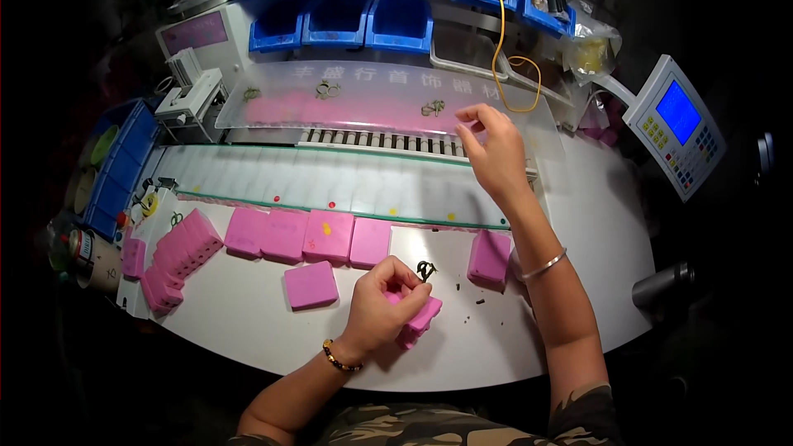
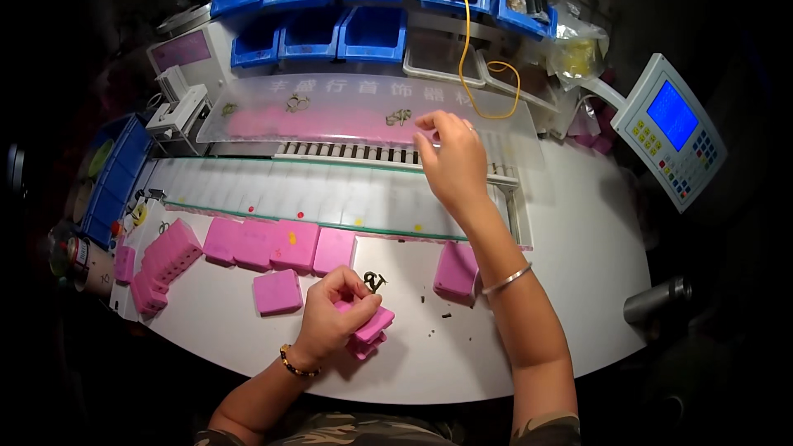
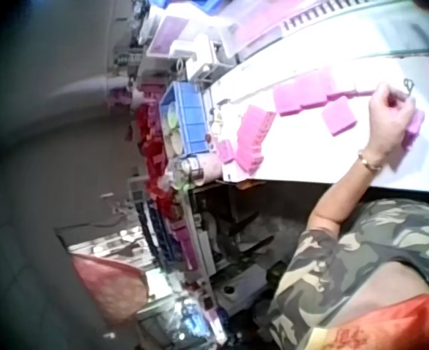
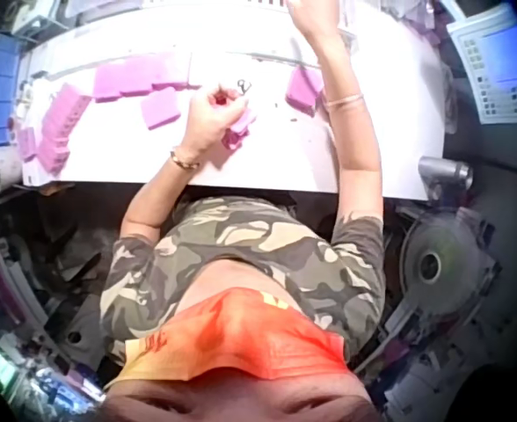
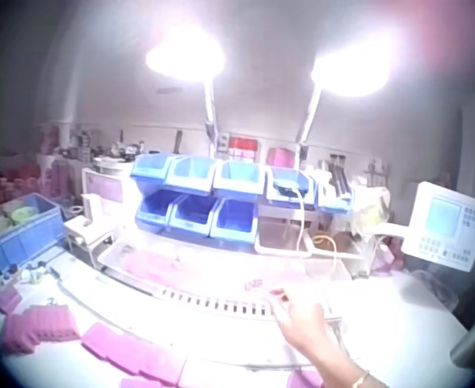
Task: The person removes metal items from pink rubber molds by hand and places them on a tray, then uses a red marker to write a character on the top of each mold.
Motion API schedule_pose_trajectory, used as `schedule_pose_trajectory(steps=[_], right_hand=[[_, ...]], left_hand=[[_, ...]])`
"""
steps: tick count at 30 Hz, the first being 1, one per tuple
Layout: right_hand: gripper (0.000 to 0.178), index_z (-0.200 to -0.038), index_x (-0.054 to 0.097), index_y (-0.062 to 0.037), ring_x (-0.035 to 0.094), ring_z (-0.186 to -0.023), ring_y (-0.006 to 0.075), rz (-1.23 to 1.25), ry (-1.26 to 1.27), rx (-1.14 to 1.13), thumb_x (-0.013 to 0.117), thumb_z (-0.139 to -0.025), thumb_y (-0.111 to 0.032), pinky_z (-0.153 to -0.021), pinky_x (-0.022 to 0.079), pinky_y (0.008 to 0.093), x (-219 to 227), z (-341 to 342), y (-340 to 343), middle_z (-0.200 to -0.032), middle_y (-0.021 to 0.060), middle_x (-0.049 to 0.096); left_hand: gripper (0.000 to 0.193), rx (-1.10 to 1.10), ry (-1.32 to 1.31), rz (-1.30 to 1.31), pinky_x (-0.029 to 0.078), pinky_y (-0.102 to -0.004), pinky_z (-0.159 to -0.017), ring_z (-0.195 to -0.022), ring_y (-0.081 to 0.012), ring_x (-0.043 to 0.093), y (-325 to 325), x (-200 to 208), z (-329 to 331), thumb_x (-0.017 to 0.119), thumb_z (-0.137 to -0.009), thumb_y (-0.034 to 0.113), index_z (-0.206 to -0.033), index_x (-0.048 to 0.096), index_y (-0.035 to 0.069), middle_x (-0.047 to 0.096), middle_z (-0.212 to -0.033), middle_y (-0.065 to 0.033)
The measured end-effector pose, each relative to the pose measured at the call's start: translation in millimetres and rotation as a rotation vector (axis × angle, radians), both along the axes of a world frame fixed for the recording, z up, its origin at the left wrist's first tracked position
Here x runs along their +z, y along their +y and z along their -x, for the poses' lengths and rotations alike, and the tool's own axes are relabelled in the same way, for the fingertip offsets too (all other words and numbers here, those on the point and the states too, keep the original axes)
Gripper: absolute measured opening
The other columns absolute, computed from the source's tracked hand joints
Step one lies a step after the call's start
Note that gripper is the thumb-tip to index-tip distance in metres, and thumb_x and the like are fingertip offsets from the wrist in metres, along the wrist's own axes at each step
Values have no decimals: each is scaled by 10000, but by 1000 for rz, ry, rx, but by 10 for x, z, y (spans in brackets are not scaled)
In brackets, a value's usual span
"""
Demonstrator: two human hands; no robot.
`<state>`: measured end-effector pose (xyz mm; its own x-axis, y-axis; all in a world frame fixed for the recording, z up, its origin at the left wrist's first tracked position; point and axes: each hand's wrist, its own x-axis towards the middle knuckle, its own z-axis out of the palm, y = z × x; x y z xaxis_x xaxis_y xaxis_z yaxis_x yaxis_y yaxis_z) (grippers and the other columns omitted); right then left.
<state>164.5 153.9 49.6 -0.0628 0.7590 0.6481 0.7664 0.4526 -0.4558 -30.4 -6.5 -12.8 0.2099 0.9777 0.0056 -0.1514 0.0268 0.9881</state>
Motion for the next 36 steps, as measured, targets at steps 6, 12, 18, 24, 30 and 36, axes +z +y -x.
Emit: schedule_pose_trajectory(steps=[6,12,18,24,30,36], right_hand=[[140,-948,666,-30,622,-826,260,-1,54,3,682,-822,-88,-758,494,365,13,147,274,-929,106,682],[129,-977,685,-26,630,-805,139,246,321,162,653,-863,-78,-685,489,276,84,195,-273,-910,51,695],[182,-1080,655,-7,649,-911,101,625,539,423,637,-908,-63,-723,501,238,-112,103,-901,-985,50,702],[188,-1106,656,-19,662,-950,102,742,591,444,631,-927,-71,-717,495,215,-169,67,-1265,-1022,55,705],[198,-1115,651,-11,648,-942,104,716,665,472,629,-929,-72,-754,499,231,-347,128,-1458,-1043,55,690],[210,-1129,644,-5,629,-916,91,764,716,430,627,-930,-68,-772,506,242,-349,224,-1596,-1039,51,684]], left_hand=[[160,11,-13,-5,429,-197,-651,-703,-25,494,12,-22,54,693,-835,4,-816,540,44,564,-782,21],[152,8,-64,29,438,-198,-662,-713,-29,509,30,2,55,689,-844,3,-832,543,44,564,-789,20],[144,7,-88,54,451,-198,-678,-730,-36,535,3,11,70,687,-852,4,-849,547,41,571,-804,15],[128,-3,-122,84,457,-200,-670,-729,-43,548,18,-3,41,684,-867,19,-867,557,37,584,-806,9],[120,-9,-157,114,455,-200,-661,-722,-45,548,27,1,41,680,-880,40,-866,561,42,590,-806,3],[118,-40,-194,128,456,-200,-662,-723,-45,548,26,-6,46,678,-883,45,-864,562,42,591,-805,4]])
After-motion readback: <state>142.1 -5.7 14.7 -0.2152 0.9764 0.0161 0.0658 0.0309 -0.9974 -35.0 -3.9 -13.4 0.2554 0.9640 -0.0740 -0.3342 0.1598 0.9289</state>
